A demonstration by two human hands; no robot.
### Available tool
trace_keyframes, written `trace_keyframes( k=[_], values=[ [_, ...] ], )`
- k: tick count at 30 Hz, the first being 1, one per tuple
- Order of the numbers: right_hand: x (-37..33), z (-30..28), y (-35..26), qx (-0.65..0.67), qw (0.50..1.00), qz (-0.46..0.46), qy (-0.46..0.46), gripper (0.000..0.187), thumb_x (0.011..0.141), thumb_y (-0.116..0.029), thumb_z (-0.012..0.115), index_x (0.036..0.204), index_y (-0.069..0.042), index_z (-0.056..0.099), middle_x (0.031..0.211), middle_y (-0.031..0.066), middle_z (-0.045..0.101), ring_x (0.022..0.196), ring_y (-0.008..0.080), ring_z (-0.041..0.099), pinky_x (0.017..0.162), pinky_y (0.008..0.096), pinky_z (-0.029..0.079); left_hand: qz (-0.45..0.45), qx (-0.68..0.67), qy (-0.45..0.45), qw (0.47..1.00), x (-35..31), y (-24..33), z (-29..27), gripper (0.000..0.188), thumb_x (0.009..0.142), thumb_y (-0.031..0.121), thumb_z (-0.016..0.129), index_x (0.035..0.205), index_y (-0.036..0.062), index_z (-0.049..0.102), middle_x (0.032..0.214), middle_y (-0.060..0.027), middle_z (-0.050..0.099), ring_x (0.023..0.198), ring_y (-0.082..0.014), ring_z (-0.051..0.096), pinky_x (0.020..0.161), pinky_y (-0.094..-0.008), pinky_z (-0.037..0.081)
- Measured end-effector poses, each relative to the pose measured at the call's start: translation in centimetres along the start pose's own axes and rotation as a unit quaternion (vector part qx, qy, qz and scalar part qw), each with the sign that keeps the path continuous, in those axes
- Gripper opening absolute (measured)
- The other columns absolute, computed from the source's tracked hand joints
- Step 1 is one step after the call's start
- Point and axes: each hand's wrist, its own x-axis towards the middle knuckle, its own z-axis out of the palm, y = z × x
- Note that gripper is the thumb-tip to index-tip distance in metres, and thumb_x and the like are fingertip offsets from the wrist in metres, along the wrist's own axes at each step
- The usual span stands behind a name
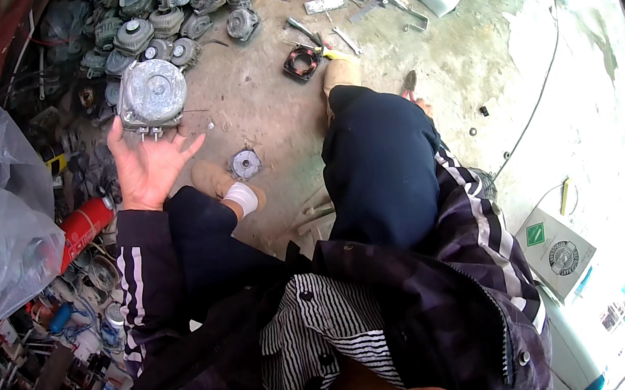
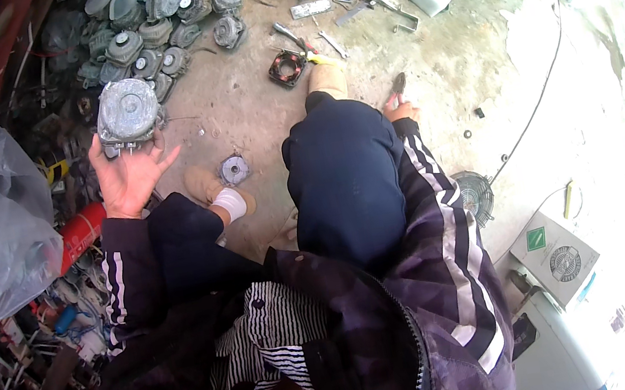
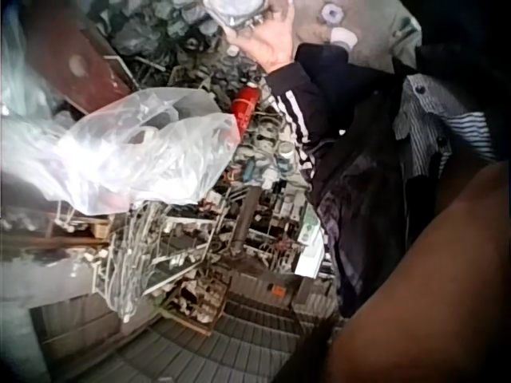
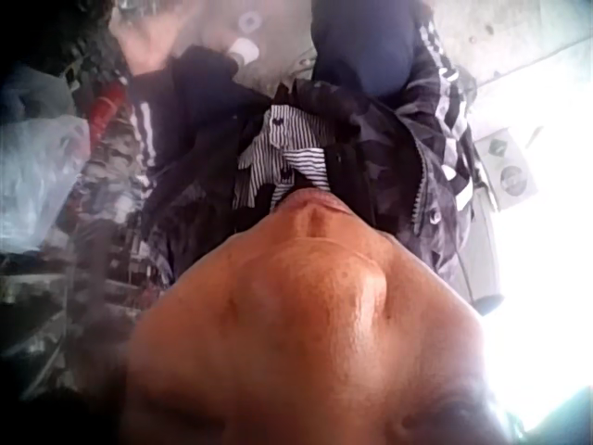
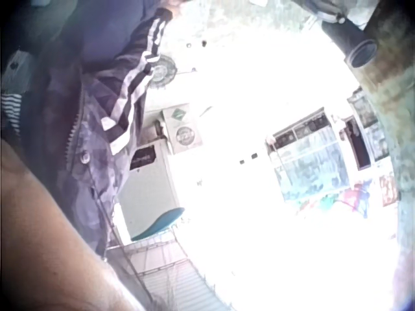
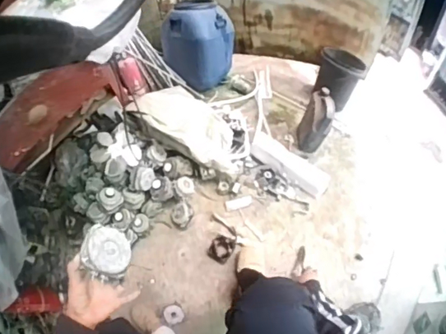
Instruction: The person sits on the floor and disassembles various metal parts, likely from motors or appliances. They use pliers and a wrench to remove components, separating them and placing them on the floor.
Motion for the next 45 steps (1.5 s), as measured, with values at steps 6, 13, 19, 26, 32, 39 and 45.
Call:
trace_keyframes(
  k=[6,13,19,26,32,39,45],
  values=[
    [3.9,-0.9,-8.0,0.113,0.950,-0.259,-0.129,0.025,0.083,-0.024,0.062,0.102,-0.008,0.066,0.100,0.0216,0.064,0.096,0.0359,0.061,0.085,0.0418,0.049,0.012,-0.006,0.029,0.999,1.0,0.2,-0.3,0.083,0.074,0.050,0.072,0.137,0.0114,0.036,0.132,-0.0105,0.040,0.119,-0.0277,0.042,0.110,-0.0594,0.021],
    [4.0,3.3,-16.6,0.050,0.928,-0.324,-0.176,0.038,0.083,-0.032,0.065,0.111,-0.006,0.062,0.110,0.0212,0.062,0.103,0.0353,0.059,0.088,0.0428,0.047,0.039,-0.029,0.093,0.994,1.1,-0.1,-1.1,0.077,0.075,0.048,0.072,0.134,0.0101,0.040,0.130,-0.0107,0.043,0.115,-0.0283,0.046,0.110,-0.0556,0.027],
    [5.8,5.5,-16.6,-0.026,0.934,-0.336,-0.115,0.029,0.081,-0.029,0.065,0.102,-0.009,0.060,0.104,0.0174,0.061,0.104,0.0341,0.057,0.087,0.0440,0.046,0.010,-0.045,0.059,0.997,2.2,0.7,-0.7,0.080,0.076,0.051,0.070,0.134,0.0065,0.038,0.133,-0.0126,0.043,0.119,-0.0310,0.045,0.109,-0.0517,0.030],
    [3.3,1.9,-18.0,-0.183,0.926,-0.312,-0.111,0.025,0.090,-0.030,0.052,0.105,-0.011,0.057,0.110,0.0142,0.065,0.105,0.0291,0.061,0.085,0.0489,0.046,0.037,-0.020,0.037,0.998,0.8,0.6,-0.4,0.074,0.079,0.050,0.068,0.133,0.0084,0.041,0.131,-0.0087,0.047,0.118,-0.0276,0.046,0.104,-0.0446,0.035],
    [13.2,3.2,-17.4,-0.207,0.860,-0.384,-0.265,0.024,0.087,-0.028,0.057,0.078,-0.007,0.063,0.076,0.0116,0.065,0.064,0.0266,0.063,0.054,0.0363,0.047,0.052,0.023,-0.014,0.998,2.7,2.0,-0.3,0.070,0.079,0.047,0.069,0.133,0.0114,0.042,0.130,-0.0067,0.048,0.113,-0.0260,0.050,0.106,-0.0444,0.032],
    [2.2,-20.0,-34.1,0.454,0.773,-0.120,-0.426,0.025,0.094,-0.013,0.046,0.075,-0.004,0.060,0.064,0.0060,0.057,0.052,0.0173,0.054,0.045,0.0323,0.040,0.240,0.049,0.007,0.970,1.0,1.4,1.7,0.064,0.077,0.031,0.077,0.131,0.0158,0.045,0.129,-0.0017,0.049,0.118,-0.0199,0.043,0.110,-0.0395,0.022],
    [-13.3,-34.6,-37.6,0.549,0.615,-0.304,-0.478,0.019,0.096,-0.016,0.042,0.102,-0.002,0.053,0.077,0.0013,0.054,0.061,0.0079,0.047,0.053,0.0242,0.038,0.506,0.164,0.010,0.846,-0.2,-0.4,4.5,0.077,0.070,0.010,0.082,0.131,-0.0002,0.035,0.121,-0.0090,0.052,0.113,-0.0172,0.051,0.098,-0.0310,0.040]
  ],
)
